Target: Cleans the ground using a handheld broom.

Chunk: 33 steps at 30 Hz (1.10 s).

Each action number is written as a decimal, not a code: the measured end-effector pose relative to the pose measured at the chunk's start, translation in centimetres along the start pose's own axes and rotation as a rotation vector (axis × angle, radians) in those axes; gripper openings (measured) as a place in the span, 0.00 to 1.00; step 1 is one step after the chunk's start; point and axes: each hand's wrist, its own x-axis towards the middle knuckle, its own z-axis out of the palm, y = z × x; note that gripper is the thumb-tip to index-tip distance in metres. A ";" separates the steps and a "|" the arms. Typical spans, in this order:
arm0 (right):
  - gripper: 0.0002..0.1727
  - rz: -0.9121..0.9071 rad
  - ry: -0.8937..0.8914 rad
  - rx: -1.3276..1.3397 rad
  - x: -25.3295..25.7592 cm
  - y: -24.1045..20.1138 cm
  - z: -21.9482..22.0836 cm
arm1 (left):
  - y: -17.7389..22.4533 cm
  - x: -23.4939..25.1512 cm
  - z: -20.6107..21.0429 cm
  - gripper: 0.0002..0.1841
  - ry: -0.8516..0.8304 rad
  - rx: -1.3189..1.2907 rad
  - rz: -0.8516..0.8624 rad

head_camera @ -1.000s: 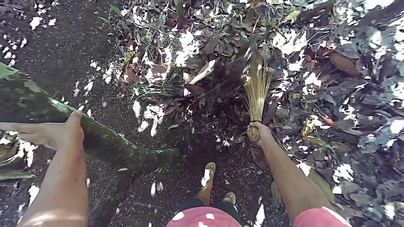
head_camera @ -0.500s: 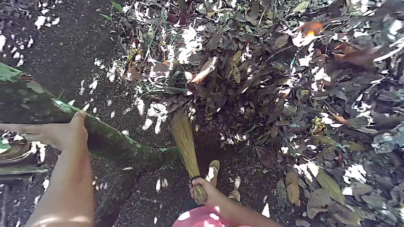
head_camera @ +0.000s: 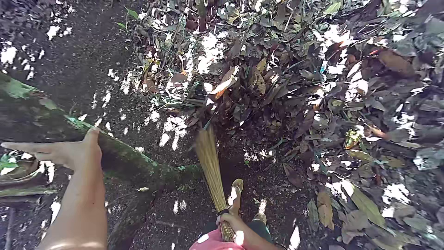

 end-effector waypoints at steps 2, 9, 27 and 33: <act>0.07 0.066 -0.027 0.145 1.8 -1.7 -0.6 | 0.4 -0.5 -0.4 0.75 -0.038 0.001 -0.003; 0.10 -0.501 0.334 0.205 -2.2 -23.9 -11.1 | 0.3 -0.4 -0.5 0.76 -0.059 0.014 -0.005; 0.12 -0.236 0.003 0.665 -9.1 -3.0 -5.3 | -0.8 0.6 0.1 0.59 -0.158 0.122 0.059; 0.10 -0.559 0.621 0.526 -14.8 -10.3 -23.5 | 1.6 -4.8 -3.9 0.41 -0.229 0.114 0.334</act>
